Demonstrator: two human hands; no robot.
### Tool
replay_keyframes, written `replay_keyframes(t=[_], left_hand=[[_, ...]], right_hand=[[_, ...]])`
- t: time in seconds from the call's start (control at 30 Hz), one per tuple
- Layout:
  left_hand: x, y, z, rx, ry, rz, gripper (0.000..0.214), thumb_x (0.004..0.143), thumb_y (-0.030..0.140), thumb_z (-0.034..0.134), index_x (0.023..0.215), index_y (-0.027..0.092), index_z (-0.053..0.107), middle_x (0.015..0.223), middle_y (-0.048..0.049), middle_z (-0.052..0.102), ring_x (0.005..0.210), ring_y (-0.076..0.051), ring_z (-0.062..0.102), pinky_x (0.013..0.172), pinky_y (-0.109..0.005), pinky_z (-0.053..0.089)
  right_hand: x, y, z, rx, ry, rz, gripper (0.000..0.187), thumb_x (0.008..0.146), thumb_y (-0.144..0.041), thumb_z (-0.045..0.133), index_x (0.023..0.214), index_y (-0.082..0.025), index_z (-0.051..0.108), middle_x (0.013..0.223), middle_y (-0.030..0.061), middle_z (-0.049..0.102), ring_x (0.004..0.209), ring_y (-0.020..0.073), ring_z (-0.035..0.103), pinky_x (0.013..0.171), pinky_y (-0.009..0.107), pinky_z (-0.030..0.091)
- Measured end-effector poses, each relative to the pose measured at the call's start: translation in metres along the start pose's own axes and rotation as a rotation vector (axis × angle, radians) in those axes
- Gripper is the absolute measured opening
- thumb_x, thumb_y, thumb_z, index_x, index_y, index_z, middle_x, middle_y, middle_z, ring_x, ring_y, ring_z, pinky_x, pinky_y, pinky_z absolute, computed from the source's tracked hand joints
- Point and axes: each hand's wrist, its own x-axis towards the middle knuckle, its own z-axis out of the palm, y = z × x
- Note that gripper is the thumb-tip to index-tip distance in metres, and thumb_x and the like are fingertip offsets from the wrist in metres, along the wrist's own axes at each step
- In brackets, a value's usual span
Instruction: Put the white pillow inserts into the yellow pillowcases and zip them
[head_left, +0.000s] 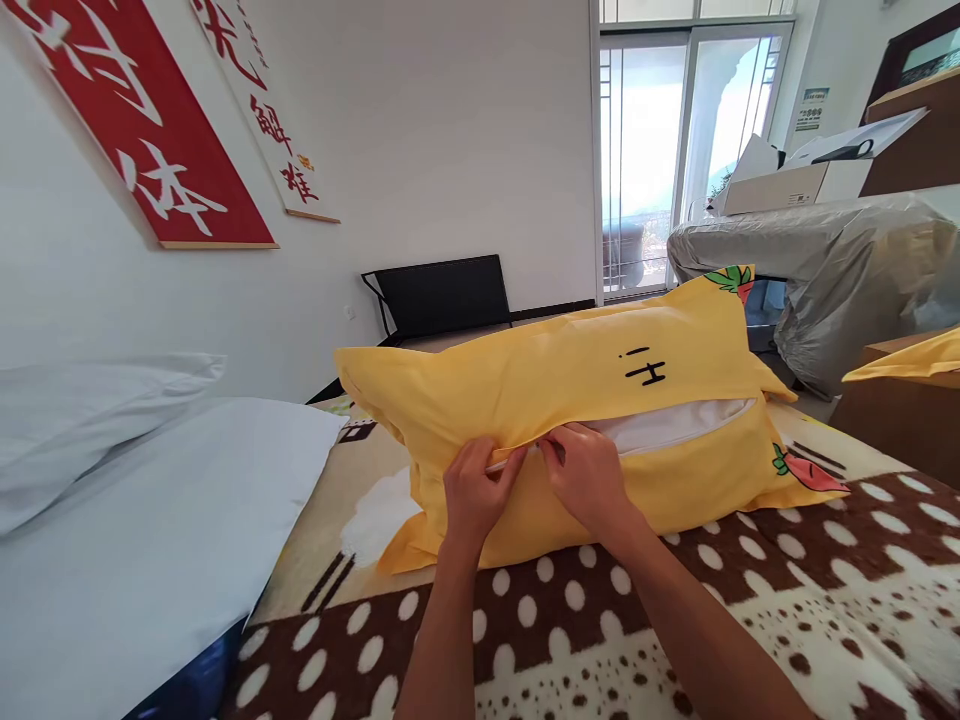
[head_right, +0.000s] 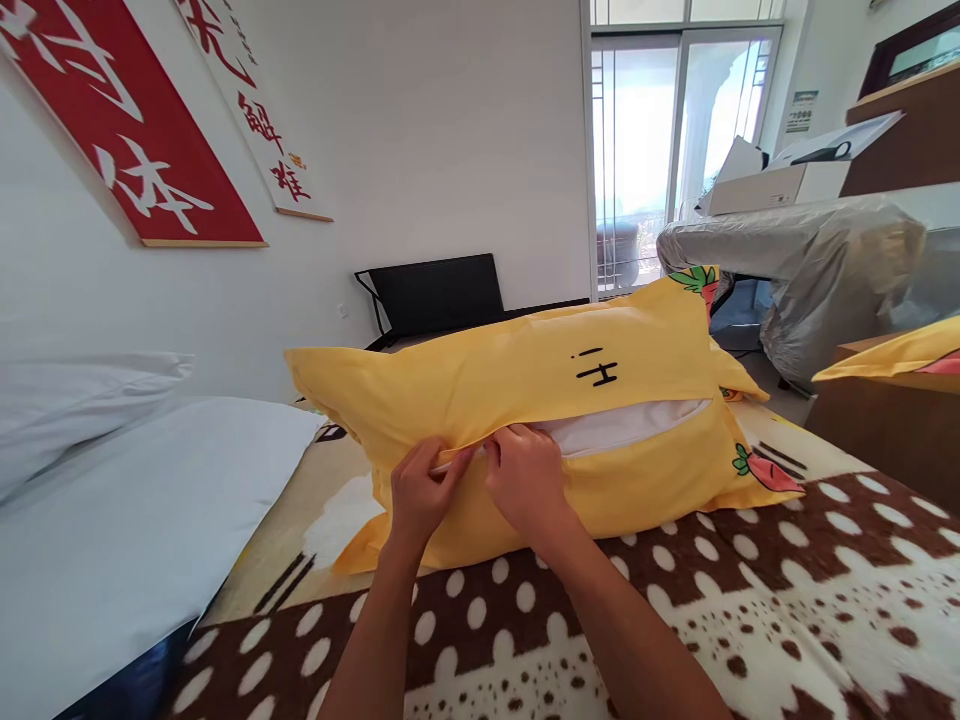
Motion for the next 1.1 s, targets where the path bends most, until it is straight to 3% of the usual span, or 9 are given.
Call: replay_keyframes(t=[0.13,0.27,0.47,0.83,1.1], left_hand=[[0.002,0.000,-0.007,-0.021,-0.044,0.015,0.038,0.085,0.042,0.052,0.060,0.020,0.034,0.057,0.0039,0.041,0.056,-0.011,0.043,0.056,-0.023,0.032],[0.003,0.003,-0.011,-0.038,-0.062,0.039,0.036,0.087,0.038,0.049,0.059,0.019,0.039,0.056,0.0040,0.043,0.056,-0.010,0.044,0.057,-0.023,0.032],[0.005,0.008,-0.003,-0.031,-0.022,0.121,0.043,0.086,0.034,0.052,0.051,0.018,0.033,0.050,0.0048,0.033,0.051,-0.009,0.037,0.055,-0.024,0.029],[0.008,0.010,-0.007,0.007,0.020,0.180,0.040,0.085,0.022,0.052,0.052,0.019,0.029,0.049,0.0051,0.030,0.048,-0.008,0.035,0.052,-0.023,0.028],[0.008,0.008,-0.008,-0.008,0.046,0.194,0.040,0.084,0.019,0.053,0.052,0.018,0.029,0.050,0.0054,0.028,0.047,-0.008,0.033,0.052,-0.023,0.028]], right_hand=[[-0.002,-0.006,-0.009,-0.158,-0.028,-0.038,0.019,0.083,-0.017,0.052,0.067,-0.018,0.060,0.070,0.0041,0.068,0.072,0.0188,0.060,0.075,0.032,0.032],[-0.006,0.017,-0.026,-0.184,-0.053,-0.160,0.019,0.082,-0.014,0.052,0.065,-0.018,0.057,0.066,0.0025,0.066,0.067,0.0167,0.058,0.072,0.031,0.033],[-0.031,0.066,-0.044,-0.077,0.211,-0.310,0.020,0.086,-0.015,0.050,0.070,-0.019,0.060,0.076,0.0019,0.069,0.080,0.0162,0.059,0.086,0.034,0.033],[-0.026,0.084,-0.064,0.037,0.187,-0.142,0.017,0.083,-0.019,0.055,0.072,-0.021,0.067,0.083,0.0021,0.070,0.081,0.0174,0.058,0.079,0.034,0.038],[-0.022,0.098,-0.084,-0.001,0.143,0.005,0.016,0.081,-0.020,0.056,0.073,-0.023,0.070,0.082,0.0007,0.072,0.079,0.0176,0.062,0.076,0.031,0.040]])
